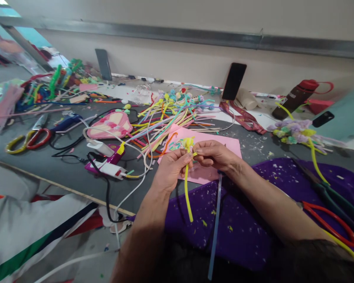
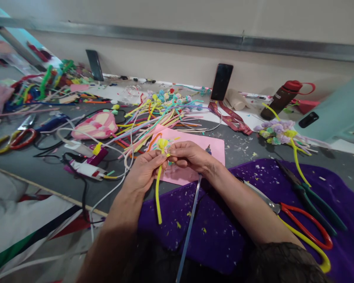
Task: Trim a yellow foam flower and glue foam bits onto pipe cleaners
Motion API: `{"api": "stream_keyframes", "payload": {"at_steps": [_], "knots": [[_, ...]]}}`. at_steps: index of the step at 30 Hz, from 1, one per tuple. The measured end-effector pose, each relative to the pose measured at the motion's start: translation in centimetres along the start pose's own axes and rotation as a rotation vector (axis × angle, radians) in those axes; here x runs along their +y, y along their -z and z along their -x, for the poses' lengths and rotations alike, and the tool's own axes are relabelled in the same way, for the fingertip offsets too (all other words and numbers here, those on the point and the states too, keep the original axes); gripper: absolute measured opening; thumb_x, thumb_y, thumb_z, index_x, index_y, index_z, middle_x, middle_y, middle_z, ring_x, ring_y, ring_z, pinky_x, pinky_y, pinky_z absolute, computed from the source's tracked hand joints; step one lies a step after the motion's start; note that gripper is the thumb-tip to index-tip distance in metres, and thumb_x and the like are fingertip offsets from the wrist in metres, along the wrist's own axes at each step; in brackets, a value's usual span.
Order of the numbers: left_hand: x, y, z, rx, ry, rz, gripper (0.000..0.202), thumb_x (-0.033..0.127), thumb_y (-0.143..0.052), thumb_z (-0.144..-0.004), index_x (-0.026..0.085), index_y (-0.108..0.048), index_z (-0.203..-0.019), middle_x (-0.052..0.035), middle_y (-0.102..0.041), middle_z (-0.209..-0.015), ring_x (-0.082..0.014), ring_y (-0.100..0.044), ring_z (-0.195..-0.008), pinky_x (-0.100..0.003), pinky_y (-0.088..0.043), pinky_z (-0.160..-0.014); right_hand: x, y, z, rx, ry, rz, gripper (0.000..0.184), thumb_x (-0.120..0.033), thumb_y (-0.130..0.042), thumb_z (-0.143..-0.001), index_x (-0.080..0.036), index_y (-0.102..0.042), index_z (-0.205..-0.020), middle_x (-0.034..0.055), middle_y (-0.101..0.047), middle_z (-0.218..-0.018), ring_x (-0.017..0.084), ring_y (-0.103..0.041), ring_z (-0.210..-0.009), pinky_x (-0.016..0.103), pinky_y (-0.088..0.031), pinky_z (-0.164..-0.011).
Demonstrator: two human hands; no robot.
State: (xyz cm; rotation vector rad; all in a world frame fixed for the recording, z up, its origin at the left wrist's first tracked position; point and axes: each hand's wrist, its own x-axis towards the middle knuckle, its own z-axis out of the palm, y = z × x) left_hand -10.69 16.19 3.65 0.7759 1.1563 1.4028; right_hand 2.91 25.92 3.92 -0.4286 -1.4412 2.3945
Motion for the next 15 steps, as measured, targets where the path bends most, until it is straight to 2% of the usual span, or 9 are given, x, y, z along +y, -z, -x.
{"api": "stream_keyframes", "payload": {"at_steps": [4,9,15], "knots": [[-0.09,0.05,-0.13,0.023,0.003,0.023,0.028,0.035,-0.075,-0.063,0.014,-0.058,-0.060,0.0035,-0.055,-0.048,-0.0024,-0.038,-0.035,-0.015,-0.026,-0.035,0.21,0.30,-0.15,0.053,0.010,0.058,0.024,-0.031,-0.070,-0.070,-0.012,-0.058,-0.065,-0.0036,-0.054,-0.057,0.001,-0.033,-0.035,0.016,-0.020,-0.036],[-0.35,0.10,-0.37,0.109,0.008,0.006,0.027,0.036,-0.075,-0.063,0.014,-0.059,-0.060,0.0034,-0.055,-0.047,-0.0024,-0.037,-0.034,-0.015,-0.027,-0.033,0.53,0.91,-0.46,0.138,0.031,0.161,0.024,-0.033,-0.070,-0.072,-0.013,-0.058,-0.066,-0.0035,-0.055,-0.057,0.002,-0.037,-0.036,0.017,-0.019,-0.036],[-0.06,0.02,-0.24,0.121,-0.009,-0.038,0.026,0.036,-0.074,-0.067,0.015,-0.060,-0.059,0.0043,-0.054,-0.047,-0.0013,-0.038,-0.035,-0.013,-0.028,-0.034,0.29,0.06,0.03,0.185,0.074,0.232,0.023,-0.032,-0.065,-0.078,-0.014,-0.058,-0.066,-0.0051,-0.049,-0.055,0.002,-0.037,-0.039,0.016,-0.022,-0.039]]}}
